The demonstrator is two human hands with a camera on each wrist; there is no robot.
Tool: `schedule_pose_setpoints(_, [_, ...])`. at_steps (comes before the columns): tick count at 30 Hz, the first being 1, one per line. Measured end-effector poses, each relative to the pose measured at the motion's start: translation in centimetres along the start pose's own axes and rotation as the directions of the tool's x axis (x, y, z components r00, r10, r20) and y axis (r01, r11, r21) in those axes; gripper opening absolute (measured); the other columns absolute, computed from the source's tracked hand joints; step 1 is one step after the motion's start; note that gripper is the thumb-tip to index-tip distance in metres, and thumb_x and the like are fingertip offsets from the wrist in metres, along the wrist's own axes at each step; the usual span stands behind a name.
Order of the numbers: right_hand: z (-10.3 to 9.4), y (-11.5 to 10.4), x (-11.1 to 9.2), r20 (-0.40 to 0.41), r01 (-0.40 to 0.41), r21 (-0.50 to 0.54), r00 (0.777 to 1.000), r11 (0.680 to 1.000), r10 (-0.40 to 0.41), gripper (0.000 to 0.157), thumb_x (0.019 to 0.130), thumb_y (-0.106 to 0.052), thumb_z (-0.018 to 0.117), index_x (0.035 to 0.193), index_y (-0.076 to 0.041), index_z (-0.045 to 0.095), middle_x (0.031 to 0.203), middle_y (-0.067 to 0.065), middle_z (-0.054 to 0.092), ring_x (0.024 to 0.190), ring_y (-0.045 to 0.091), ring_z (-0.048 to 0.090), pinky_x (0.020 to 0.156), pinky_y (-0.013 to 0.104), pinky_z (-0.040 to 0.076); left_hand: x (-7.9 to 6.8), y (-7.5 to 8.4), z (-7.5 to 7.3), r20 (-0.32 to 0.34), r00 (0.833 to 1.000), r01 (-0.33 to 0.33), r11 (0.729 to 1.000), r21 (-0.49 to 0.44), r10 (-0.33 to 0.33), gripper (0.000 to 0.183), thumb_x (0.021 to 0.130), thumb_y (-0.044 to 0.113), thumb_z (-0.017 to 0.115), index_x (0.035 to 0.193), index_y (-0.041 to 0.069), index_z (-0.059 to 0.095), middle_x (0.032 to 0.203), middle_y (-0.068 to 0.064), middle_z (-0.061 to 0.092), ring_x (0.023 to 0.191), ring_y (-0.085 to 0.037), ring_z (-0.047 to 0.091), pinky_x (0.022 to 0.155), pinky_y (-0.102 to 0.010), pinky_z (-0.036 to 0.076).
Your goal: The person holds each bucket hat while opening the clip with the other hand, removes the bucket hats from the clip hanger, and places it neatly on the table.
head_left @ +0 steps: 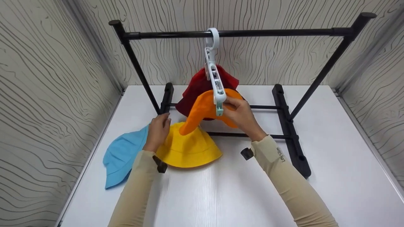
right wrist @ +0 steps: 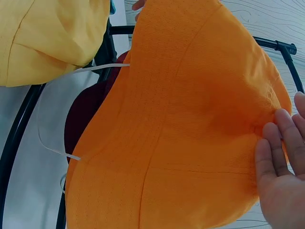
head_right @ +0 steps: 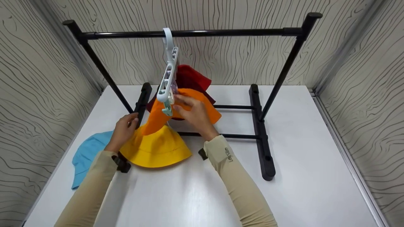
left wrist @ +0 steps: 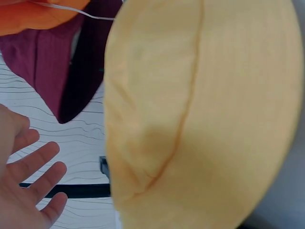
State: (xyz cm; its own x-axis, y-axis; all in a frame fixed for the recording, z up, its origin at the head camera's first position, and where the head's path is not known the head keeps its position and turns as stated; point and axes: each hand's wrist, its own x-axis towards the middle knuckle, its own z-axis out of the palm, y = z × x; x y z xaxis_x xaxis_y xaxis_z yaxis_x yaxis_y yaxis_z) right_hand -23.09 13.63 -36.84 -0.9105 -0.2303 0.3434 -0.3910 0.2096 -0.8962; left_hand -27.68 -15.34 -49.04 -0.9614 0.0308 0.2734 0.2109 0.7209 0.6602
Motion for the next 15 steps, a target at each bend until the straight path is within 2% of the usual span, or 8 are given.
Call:
schedule_pose_setpoints(4, [-0.2,1.6,0.2,-0.026,0.043,-0.025,0.999,0.999,-0.044,0.034,0.083,-0.002,0.062,0.116,0.002,0.059,0.108,0.014,0.062,0.094,0.02,0.059,0.087,0.024,0.047,0.2,0.8,-0.4,-0.017,1.0,-0.015,0.999,-0.038,0.014,0.032,0.095,0.021,0.047,0.121,0.005,0.056,0.109,-0.01,0.06,0.094,-0.023,0.051,0.088,-0.036,0.045])
schedule_pose_setpoints(12, [-0.8,1.8,-0.3,-0.077,0.072,-0.113,0.994,0.991,-0.081,0.029,0.084,-0.004,0.061,0.113,0.001,0.061,0.107,0.009,0.063,0.092,0.016,0.057,0.087,0.024,0.047,0.5,2.9,-1.2,-0.027,0.997,-0.074,0.983,-0.17,0.07,0.033,0.095,0.021,0.045,0.123,0.005,0.054,0.115,-0.011,0.057,0.1,-0.021,0.053,0.091,-0.035,0.043])
schedule_pose_setpoints(15, [-1.0,1.8,-0.5,-0.1,0.066,-0.145,0.992,0.987,-0.081,0.029,0.084,-0.004,0.061,0.113,-0.001,0.061,0.108,0.008,0.063,0.096,0.015,0.058,0.091,0.026,0.045,0.5,3.8,-1.5,-0.01,0.998,-0.069,0.977,-0.201,0.068,0.035,0.096,0.024,0.045,0.126,0.008,0.052,0.121,-0.008,0.055,0.105,-0.021,0.051,0.095,-0.036,0.041])
